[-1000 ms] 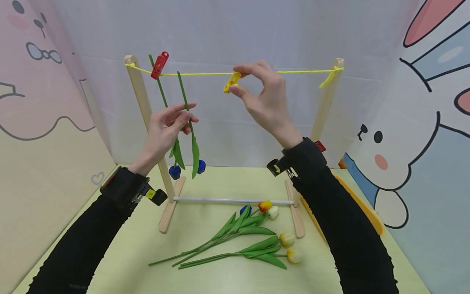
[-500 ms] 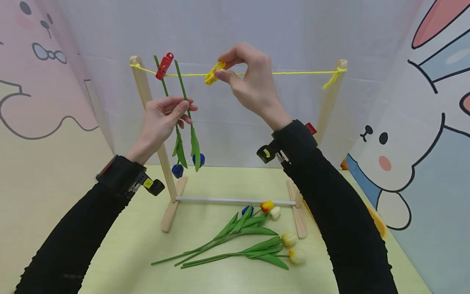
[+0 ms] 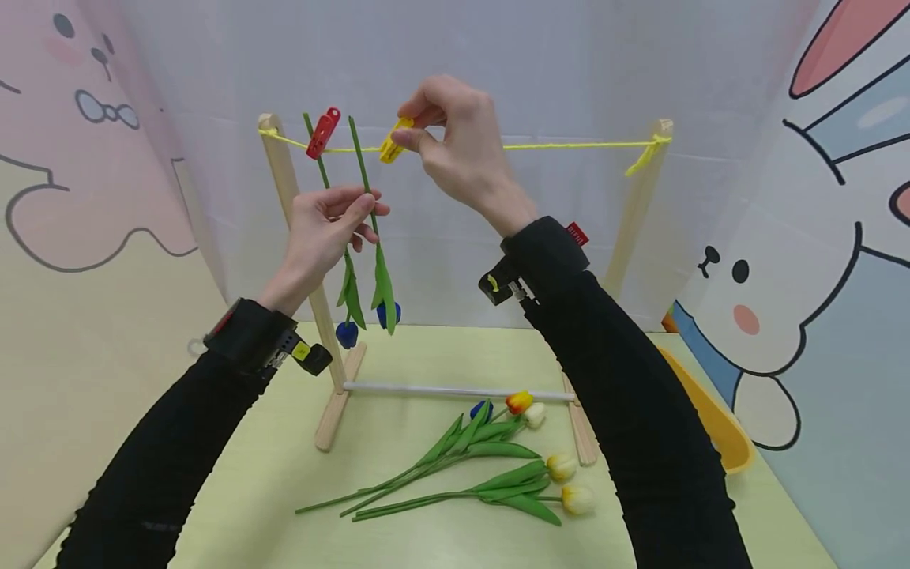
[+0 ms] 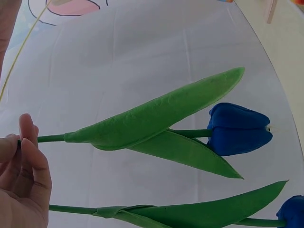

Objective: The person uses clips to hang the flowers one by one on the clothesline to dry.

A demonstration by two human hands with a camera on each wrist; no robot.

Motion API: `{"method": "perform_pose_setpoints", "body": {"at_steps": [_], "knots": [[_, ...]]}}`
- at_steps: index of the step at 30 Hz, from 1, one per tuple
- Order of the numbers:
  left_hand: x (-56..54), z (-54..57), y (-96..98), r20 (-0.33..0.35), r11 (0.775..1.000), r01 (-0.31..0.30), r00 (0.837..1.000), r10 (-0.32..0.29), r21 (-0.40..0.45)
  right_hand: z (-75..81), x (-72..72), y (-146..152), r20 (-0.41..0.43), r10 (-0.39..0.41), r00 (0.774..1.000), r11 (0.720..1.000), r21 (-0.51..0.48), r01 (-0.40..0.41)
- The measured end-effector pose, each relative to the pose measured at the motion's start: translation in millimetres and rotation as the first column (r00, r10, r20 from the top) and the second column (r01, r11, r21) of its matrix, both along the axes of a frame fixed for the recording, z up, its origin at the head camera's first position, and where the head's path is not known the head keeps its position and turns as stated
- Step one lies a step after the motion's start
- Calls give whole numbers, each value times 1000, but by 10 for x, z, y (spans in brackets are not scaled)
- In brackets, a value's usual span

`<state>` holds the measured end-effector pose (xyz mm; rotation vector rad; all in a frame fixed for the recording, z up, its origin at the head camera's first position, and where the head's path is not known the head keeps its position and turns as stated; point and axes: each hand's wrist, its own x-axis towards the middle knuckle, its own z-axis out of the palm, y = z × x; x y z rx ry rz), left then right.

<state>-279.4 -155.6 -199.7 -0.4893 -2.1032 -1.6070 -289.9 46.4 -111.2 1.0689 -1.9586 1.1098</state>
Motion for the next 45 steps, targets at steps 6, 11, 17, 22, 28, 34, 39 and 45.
{"method": "perform_pose_setpoints", "body": {"at_steps": [6,11,17,22,28,34,39,45], "knots": [[0,10,2,-4,1000,-21,1000,21,4,56,-14,-83,46,-37,998,999,6,36],[1,15,0,3,999,-33,999,33,-5,89,-30,-133,46,-61,997,998,17,60],[3,22,-2,11,998,-60,998,60,-9,127,-59,-192,32,-74,997,997,29,73],[3,21,5,6,998,-61,998,61,-7,140,-69,-226,34,-84,996,996,29,83],[5,13,22,4,998,-63,998,63,2,155,-92,-257,29,-96,995,995,32,95],[11,10,32,2,998,-58,998,58,12,189,-124,-280,70,-105,992,994,38,102],[12,5,31,9,998,-56,998,56,14,216,-143,-295,94,-109,990,993,53,105],[24,11,29,29,998,-66,997,65,4,224,-161,-320,87,-118,989,992,62,113]]}}
